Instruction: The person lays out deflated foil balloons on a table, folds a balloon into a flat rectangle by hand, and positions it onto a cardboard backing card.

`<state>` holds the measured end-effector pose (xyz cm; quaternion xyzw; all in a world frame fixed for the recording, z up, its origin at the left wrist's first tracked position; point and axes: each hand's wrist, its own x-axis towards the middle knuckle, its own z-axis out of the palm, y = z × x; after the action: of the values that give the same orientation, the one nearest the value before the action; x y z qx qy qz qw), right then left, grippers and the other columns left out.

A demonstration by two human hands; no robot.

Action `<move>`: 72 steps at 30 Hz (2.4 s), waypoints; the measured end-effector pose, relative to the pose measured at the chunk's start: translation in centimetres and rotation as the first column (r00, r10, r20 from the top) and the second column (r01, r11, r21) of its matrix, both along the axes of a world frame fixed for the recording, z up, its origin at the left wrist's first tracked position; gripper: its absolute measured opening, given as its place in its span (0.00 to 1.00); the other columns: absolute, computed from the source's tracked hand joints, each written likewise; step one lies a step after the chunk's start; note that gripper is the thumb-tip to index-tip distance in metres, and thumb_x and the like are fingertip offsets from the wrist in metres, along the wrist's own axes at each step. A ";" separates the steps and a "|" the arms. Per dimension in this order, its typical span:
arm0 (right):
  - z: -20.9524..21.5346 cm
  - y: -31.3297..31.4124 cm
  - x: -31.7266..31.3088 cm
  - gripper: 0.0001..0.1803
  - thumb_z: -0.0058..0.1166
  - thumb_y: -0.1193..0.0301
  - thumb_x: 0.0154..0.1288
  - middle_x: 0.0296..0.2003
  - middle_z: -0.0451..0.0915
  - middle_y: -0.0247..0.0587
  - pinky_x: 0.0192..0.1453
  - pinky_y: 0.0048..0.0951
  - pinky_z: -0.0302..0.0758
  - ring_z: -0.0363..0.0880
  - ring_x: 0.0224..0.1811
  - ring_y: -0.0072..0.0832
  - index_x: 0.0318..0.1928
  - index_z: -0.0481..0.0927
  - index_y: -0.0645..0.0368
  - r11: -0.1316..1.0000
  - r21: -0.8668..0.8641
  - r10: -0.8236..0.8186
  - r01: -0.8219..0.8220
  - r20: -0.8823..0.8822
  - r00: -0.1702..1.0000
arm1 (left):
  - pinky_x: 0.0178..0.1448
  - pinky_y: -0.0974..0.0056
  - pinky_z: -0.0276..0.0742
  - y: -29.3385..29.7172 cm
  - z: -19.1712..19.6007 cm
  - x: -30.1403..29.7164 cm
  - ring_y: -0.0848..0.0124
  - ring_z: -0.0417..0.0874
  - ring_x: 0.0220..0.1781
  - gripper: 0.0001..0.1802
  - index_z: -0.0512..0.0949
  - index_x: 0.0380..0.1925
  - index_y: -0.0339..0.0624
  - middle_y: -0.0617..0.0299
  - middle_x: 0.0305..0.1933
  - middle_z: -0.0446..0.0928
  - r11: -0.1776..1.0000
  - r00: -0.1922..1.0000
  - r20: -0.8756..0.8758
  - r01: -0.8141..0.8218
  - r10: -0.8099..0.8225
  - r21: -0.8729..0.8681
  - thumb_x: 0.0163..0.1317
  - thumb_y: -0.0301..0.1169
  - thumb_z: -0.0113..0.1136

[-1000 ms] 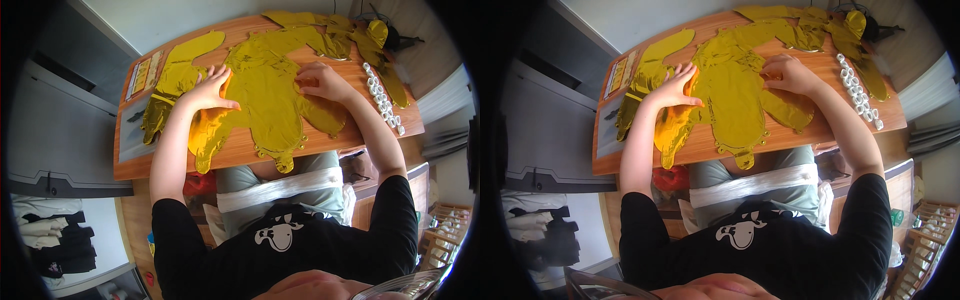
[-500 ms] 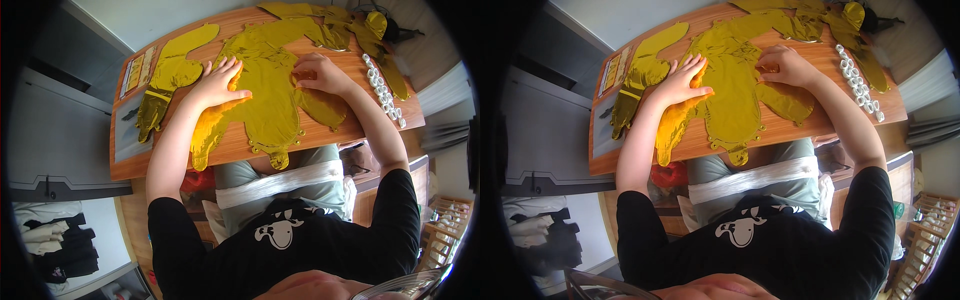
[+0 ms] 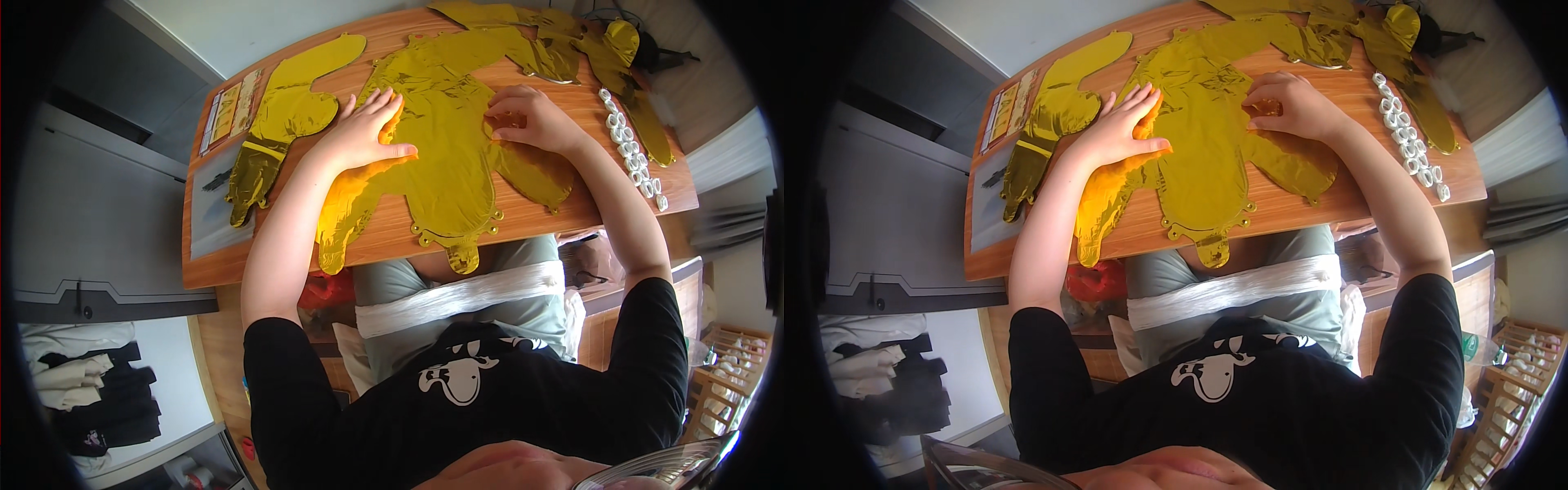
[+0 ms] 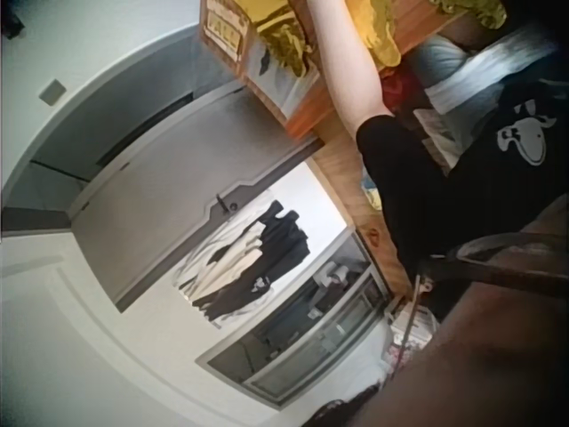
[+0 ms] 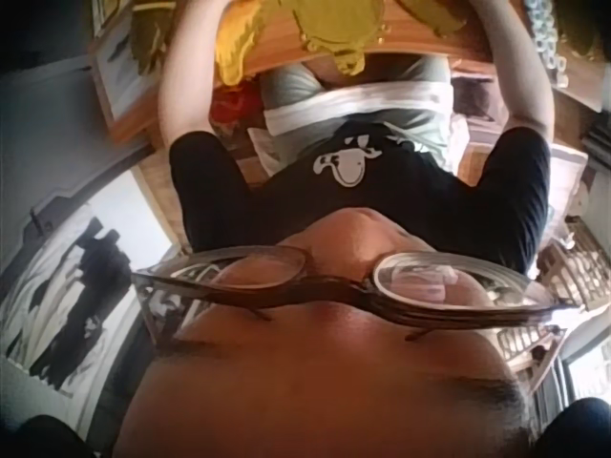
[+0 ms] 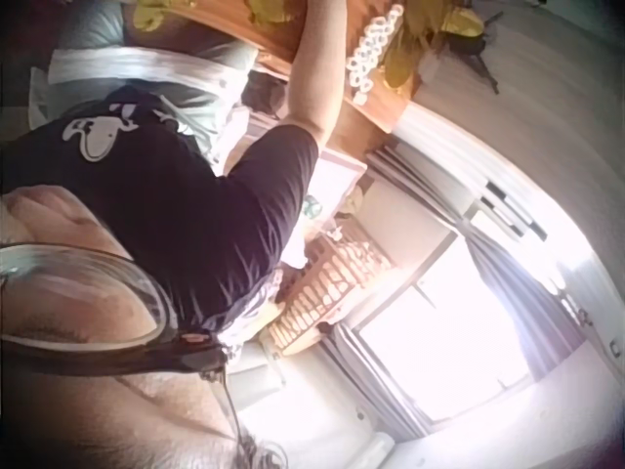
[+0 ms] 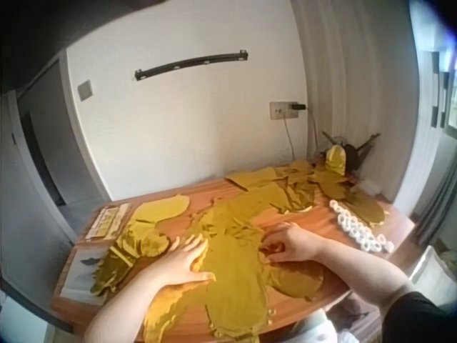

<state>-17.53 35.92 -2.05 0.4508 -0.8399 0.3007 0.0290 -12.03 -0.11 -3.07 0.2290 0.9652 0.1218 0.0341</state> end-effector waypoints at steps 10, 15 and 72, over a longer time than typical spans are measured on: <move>0.0 0.0 -0.4 0.19 0.71 0.75 0.57 0.53 0.81 0.45 0.47 0.32 0.82 0.82 0.49 0.38 0.50 0.85 0.64 0.999 0.011 0.043 -0.043 -0.012 0.999 | 0.86 0.43 0.38 -0.8 1.1 -0.5 0.52 0.40 0.88 0.65 0.42 0.83 0.46 0.44 0.86 0.42 0.860 0.976 0.202 -0.169 0.079 0.482 0.60 0.75 0.55; 0.5 0.0 0.0 0.19 0.72 0.75 0.56 0.52 0.82 0.45 0.48 0.33 0.82 0.82 0.50 0.39 0.49 0.85 0.64 0.999 0.020 0.032 -0.032 0.022 0.999 | 0.87 0.44 0.33 -2.2 2.9 -0.5 0.52 0.36 0.88 0.67 0.35 0.82 0.46 0.41 0.86 0.38 0.958 0.964 0.219 -0.197 0.150 0.208 0.60 0.73 0.58; 0.4 -0.4 0.2 0.20 0.74 0.73 0.56 0.51 0.82 0.45 0.48 0.34 0.82 0.81 0.49 0.40 0.50 0.86 0.63 0.998 0.027 0.048 -0.049 0.033 0.998 | 0.88 0.46 0.30 -2.0 -1.2 -2.2 0.55 0.40 0.88 0.70 0.44 0.83 0.49 0.43 0.86 0.42 0.993 0.995 -0.034 -0.086 0.089 0.078 0.51 0.81 0.56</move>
<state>-17.35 35.57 -1.64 0.4666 -0.8332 0.2968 0.0019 -14.20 -2.11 -4.27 0.1898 0.9694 0.1555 0.0019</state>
